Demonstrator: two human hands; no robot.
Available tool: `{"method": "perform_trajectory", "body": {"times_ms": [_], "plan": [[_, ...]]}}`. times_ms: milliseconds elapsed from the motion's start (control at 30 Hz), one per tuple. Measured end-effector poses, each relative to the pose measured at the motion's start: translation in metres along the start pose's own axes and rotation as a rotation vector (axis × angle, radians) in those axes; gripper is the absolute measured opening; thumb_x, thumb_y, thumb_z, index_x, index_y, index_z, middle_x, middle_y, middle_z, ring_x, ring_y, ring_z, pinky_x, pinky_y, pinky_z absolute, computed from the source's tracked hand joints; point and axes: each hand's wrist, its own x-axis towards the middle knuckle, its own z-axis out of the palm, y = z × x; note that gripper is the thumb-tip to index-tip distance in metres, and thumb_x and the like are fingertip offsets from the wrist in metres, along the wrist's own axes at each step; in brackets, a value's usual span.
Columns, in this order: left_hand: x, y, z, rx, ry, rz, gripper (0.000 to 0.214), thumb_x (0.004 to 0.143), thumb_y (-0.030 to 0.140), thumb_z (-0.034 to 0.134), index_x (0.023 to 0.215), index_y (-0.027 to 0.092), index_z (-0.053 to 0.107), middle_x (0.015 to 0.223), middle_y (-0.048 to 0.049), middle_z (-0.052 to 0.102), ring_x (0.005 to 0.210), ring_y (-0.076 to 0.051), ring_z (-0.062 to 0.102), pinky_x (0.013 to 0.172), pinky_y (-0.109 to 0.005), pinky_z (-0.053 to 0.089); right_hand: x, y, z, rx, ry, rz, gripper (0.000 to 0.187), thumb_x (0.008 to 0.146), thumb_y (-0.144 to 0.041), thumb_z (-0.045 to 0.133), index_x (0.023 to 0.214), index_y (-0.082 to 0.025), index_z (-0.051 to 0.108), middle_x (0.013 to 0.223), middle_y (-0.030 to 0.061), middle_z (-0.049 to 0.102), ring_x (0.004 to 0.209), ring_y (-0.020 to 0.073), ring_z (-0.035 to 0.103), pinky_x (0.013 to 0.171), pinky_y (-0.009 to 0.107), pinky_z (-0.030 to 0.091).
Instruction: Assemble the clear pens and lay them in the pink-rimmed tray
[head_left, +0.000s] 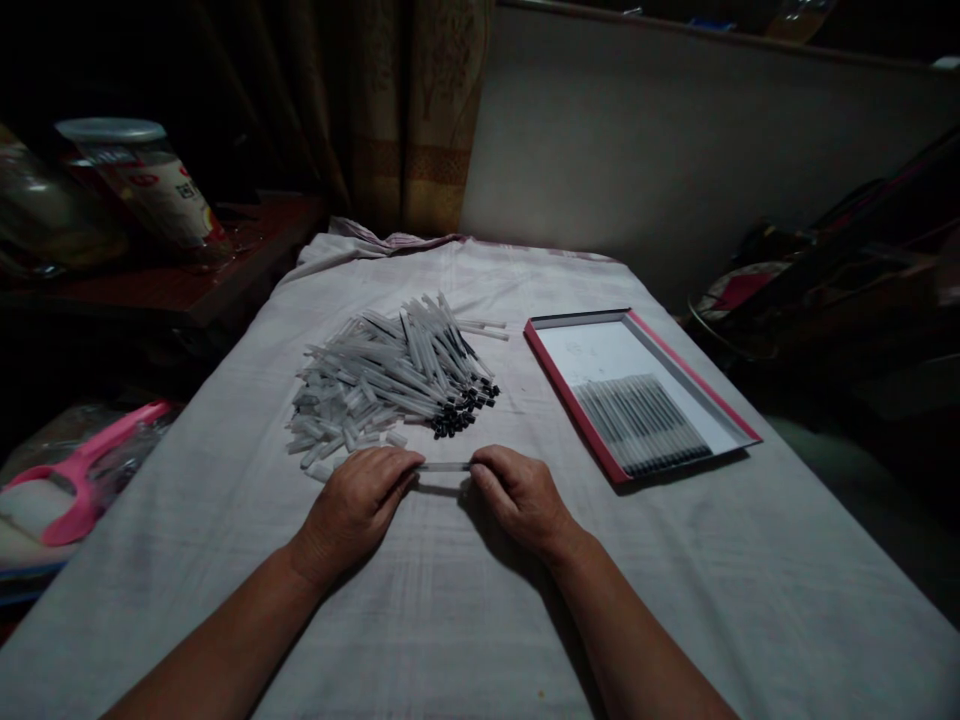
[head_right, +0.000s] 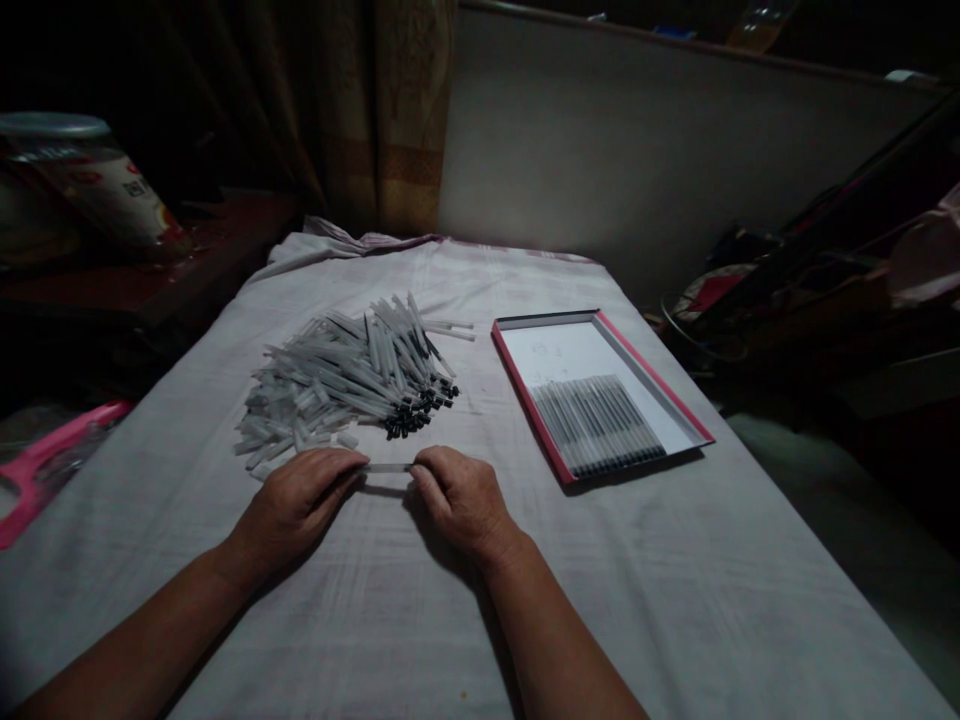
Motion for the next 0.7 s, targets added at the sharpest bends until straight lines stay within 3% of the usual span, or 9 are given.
{"method": "perform_trajectory", "body": {"times_ms": [200,533,700], "plan": [[-0.0005,-0.0009,0.0,0.009,0.003,0.005,0.018,0.096,0.02,0.054,0.111,0.02,0.062,0.097,-0.0065,0.073,0.091,-0.02,0.069,0.084,-0.034,0.054,-0.0004,-0.0001,-0.0007,-0.032,-0.024,-0.001,0.016,0.093,-0.028,0.05,0.093,-0.021,0.065,0.078,0.0034,0.068,0.07,0.0161,0.062,0.067,0.026,0.045],[-0.0012,-0.0024,-0.0004,-0.022,0.021,0.023,0.02,0.095,0.02,0.055,0.112,0.021,0.064,0.099,-0.0068,0.074,0.093,-0.019,0.07,0.083,-0.033,0.056,0.0024,0.0008,0.0048,0.008,-0.013,0.024,0.037,0.096,-0.031,0.043,0.064,-0.021,0.056,0.058,-0.0007,0.058,0.054,0.0123,0.052,0.055,0.023,0.038],[-0.0014,-0.0038,0.001,-0.029,0.039,0.021,0.02,0.095,0.019,0.055,0.112,0.021,0.064,0.099,-0.0064,0.074,0.093,-0.018,0.07,0.083,-0.032,0.056,0.0027,-0.0015,0.0028,0.11,-0.015,0.054,0.02,0.093,-0.029,0.049,0.079,-0.022,0.06,0.07,0.0005,0.067,0.063,0.0143,0.061,0.062,0.023,0.044]]}}
